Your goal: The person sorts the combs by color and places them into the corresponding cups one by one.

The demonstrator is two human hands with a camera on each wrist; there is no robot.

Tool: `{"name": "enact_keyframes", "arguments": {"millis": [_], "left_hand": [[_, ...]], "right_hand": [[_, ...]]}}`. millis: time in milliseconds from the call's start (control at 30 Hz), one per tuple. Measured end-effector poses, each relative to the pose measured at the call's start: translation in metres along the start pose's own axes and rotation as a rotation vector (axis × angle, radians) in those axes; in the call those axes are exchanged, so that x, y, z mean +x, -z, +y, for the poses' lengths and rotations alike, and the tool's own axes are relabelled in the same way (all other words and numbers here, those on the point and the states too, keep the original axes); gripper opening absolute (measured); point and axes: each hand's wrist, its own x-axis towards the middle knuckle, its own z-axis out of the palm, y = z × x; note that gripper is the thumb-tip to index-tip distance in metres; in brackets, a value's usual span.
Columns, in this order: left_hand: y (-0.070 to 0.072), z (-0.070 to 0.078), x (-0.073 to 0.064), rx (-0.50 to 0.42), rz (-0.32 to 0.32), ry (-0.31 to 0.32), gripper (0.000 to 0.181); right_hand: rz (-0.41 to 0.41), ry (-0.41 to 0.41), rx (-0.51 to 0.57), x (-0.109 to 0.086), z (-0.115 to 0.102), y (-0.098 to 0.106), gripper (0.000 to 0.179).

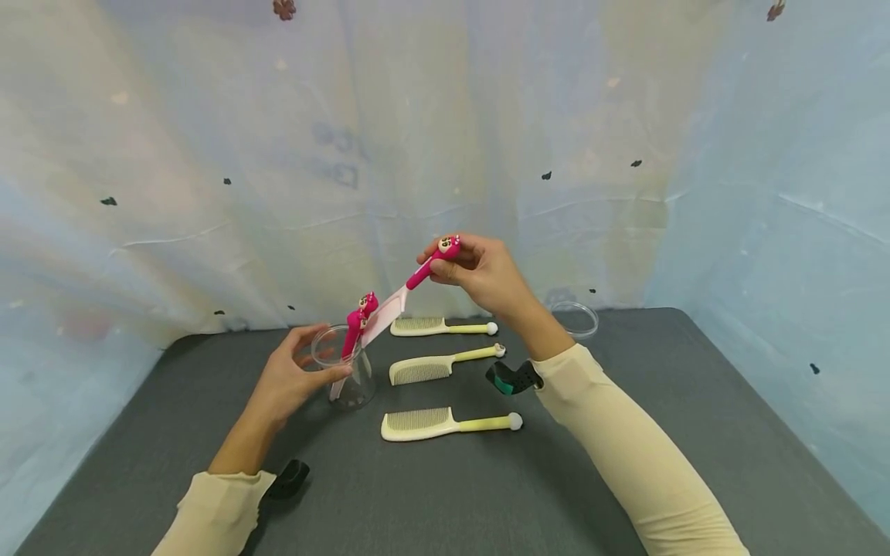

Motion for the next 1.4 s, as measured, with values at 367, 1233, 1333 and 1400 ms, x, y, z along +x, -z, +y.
{"name": "enact_keyframes", "arguments": {"millis": [367,1233,1333,1400], "left_hand": [[-0.002,0.003,0.001,0.02,-0.003,0.061,0.096],[-0.001,0.006,0.003,0.016,-0.01,0.103,0.102],[0.0,0.006,0.002,0.018,-0.014,0.111,0.103],[0.001,0.007,0.001,0.017,-0.013,0.116,0.104]], "right_hand": [[0.004,-0.042,0.049,0.004,0.0,-0.002,0.02],[-0.086,-0.1,-0.139,0.023,0.01,-0.042,0.025],[-0.096,-0.115,-0.17,0.025,0.01,-0.047,0.026],[-0.106,-0.12,-0.198,0.028,0.01,-0.051,0.026]]}}
